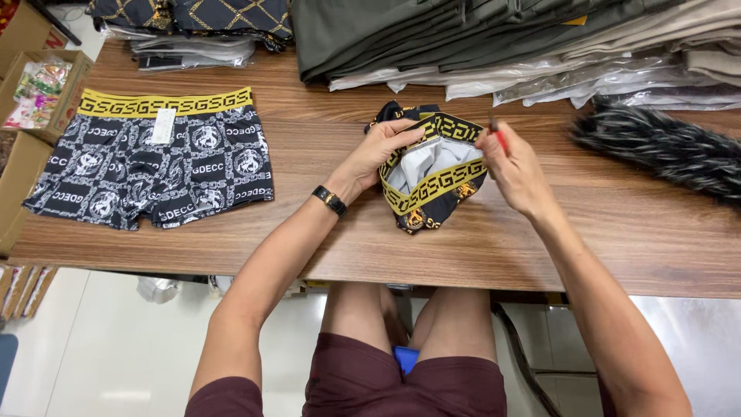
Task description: The person prepares men's boxer briefs for display by dusting them with a duster, cutting off tags with pliers, and folding them. The person handles multiple pairs of boxer briefs one at a time, repeating the same sequence of actions for each item.
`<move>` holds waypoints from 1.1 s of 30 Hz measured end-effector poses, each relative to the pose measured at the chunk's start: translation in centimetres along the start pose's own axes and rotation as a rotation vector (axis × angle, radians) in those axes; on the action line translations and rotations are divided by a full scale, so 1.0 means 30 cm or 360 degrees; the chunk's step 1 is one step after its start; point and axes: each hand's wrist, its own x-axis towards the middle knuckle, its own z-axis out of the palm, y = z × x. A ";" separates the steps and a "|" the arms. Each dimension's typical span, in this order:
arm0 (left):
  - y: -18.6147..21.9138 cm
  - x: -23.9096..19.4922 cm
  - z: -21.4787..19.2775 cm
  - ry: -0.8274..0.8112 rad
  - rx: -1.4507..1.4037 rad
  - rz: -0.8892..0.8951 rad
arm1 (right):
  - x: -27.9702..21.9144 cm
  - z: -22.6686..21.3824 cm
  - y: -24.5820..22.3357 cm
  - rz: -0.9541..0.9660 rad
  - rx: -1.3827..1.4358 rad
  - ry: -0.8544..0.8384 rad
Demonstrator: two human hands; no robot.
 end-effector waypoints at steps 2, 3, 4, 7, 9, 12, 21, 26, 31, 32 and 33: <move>0.006 0.047 -0.028 0.0043 0.0063 0.0107 | 0.048 0.050 -0.004 -0.0178 0.0087 -0.0054; -0.003 0.058 -0.044 0.0078 0.0069 0.0148 | 0.065 0.066 0.002 -0.0189 -0.0044 -0.0003; -0.010 0.069 -0.063 0.0113 0.0074 0.0188 | 0.085 0.081 0.011 -0.0201 -0.0175 0.0048; -0.039 0.073 -0.115 0.0168 0.0257 0.0231 | 0.133 0.109 0.056 -0.0422 -0.0336 0.0100; -0.060 0.060 -0.134 0.0172 0.0202 0.0256 | 0.145 0.137 0.087 -0.0530 -0.0385 0.0096; -0.074 0.052 -0.142 0.0195 0.0222 0.0258 | 0.138 0.167 0.118 -0.0569 -0.0534 0.0105; -0.087 0.060 -0.135 0.0183 0.0346 0.0281 | 0.126 0.169 0.121 -0.0588 -0.0748 0.0140; -0.094 0.064 -0.145 0.0142 0.0389 0.0313 | 0.129 0.165 0.134 -0.0544 -0.0798 0.0120; -0.086 0.062 -0.145 0.0121 0.0359 0.0294 | 0.121 0.163 0.141 -0.0598 -0.0727 0.0150; -0.082 0.061 -0.144 0.0102 0.0340 0.0293 | 0.120 0.164 0.136 -0.0630 -0.0734 0.0158; -0.075 0.061 -0.143 0.0080 0.0322 0.0293 | 0.117 0.165 0.127 -0.0614 -0.0718 0.0174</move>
